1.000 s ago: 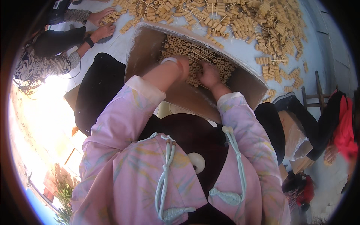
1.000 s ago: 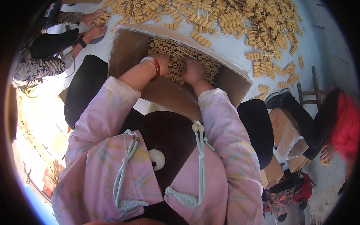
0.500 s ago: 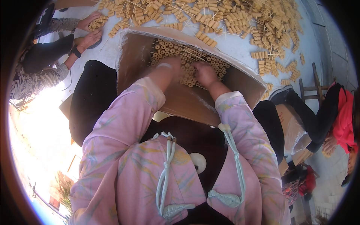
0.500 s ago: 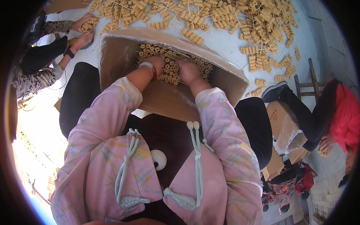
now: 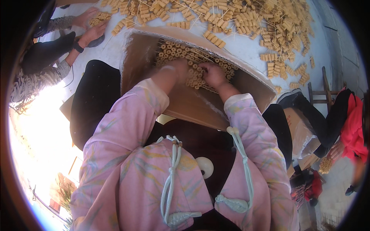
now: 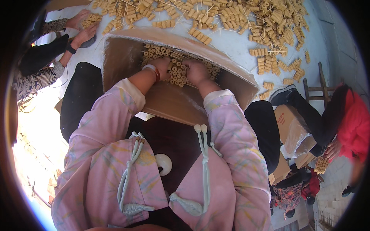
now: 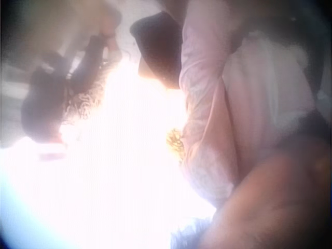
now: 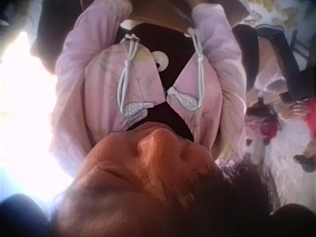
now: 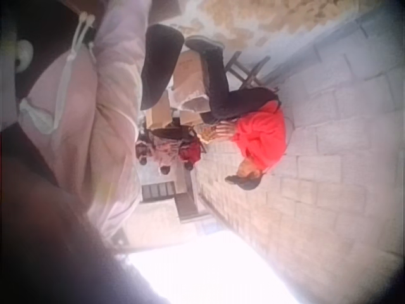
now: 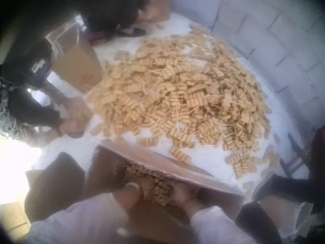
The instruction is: The person threads small, ring-shaped snacks onto wooden skewers and places them into a cardboard box. They repeatedly pick up snacks and skewers, align them, and insert the skewers through the snack centers.
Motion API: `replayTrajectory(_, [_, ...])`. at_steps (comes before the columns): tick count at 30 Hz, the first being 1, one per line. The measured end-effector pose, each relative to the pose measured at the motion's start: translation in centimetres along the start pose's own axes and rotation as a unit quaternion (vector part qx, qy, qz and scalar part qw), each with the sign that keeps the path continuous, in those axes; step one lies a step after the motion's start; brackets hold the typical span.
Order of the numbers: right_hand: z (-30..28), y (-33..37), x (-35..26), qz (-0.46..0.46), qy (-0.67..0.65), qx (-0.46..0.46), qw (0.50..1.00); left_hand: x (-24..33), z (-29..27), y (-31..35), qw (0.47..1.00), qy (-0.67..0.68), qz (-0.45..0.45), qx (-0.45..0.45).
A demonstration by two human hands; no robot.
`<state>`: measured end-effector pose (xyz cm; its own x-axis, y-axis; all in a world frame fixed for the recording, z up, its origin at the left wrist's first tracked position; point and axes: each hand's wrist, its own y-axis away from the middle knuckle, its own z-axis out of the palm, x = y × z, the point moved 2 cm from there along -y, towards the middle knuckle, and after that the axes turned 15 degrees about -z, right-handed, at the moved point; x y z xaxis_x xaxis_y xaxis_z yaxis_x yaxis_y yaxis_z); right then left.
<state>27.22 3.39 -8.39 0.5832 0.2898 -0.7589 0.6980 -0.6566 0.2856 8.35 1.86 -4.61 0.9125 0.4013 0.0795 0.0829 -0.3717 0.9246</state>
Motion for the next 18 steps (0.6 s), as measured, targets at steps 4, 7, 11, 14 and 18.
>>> replayTrajectory(4, [0.0, 0.0, 0.0, -0.022, 0.020, 0.001, 1.000, 0.0, -0.3, 0.4, 1.000, -0.014, 0.009, 0.018])
replayTrajectory(7, [-0.1, 0.2, -0.3, -0.036, 0.027, 0.011, 0.999, 0.1, -0.4, 0.6, 1.000, -0.007, 0.002, 0.008])
replayTrajectory(11, [-0.3, 0.7, -1.1, -0.033, 0.059, -0.004, 0.998, 0.2, -0.4, 0.9, 0.985, -0.144, 0.089, 0.014])
replayTrajectory(14, [-0.5, 0.9, -1.3, -0.051, 0.080, -0.027, 0.995, 0.0, -0.6, 0.9, 0.999, -0.051, 0.014, 0.000])
replayTrajectory(18, [-0.6, 0.6, -1.2, -0.065, 0.094, -0.052, 0.992, 0.1, -0.7, 0.8, 0.999, -0.029, 0.019, 0.002])
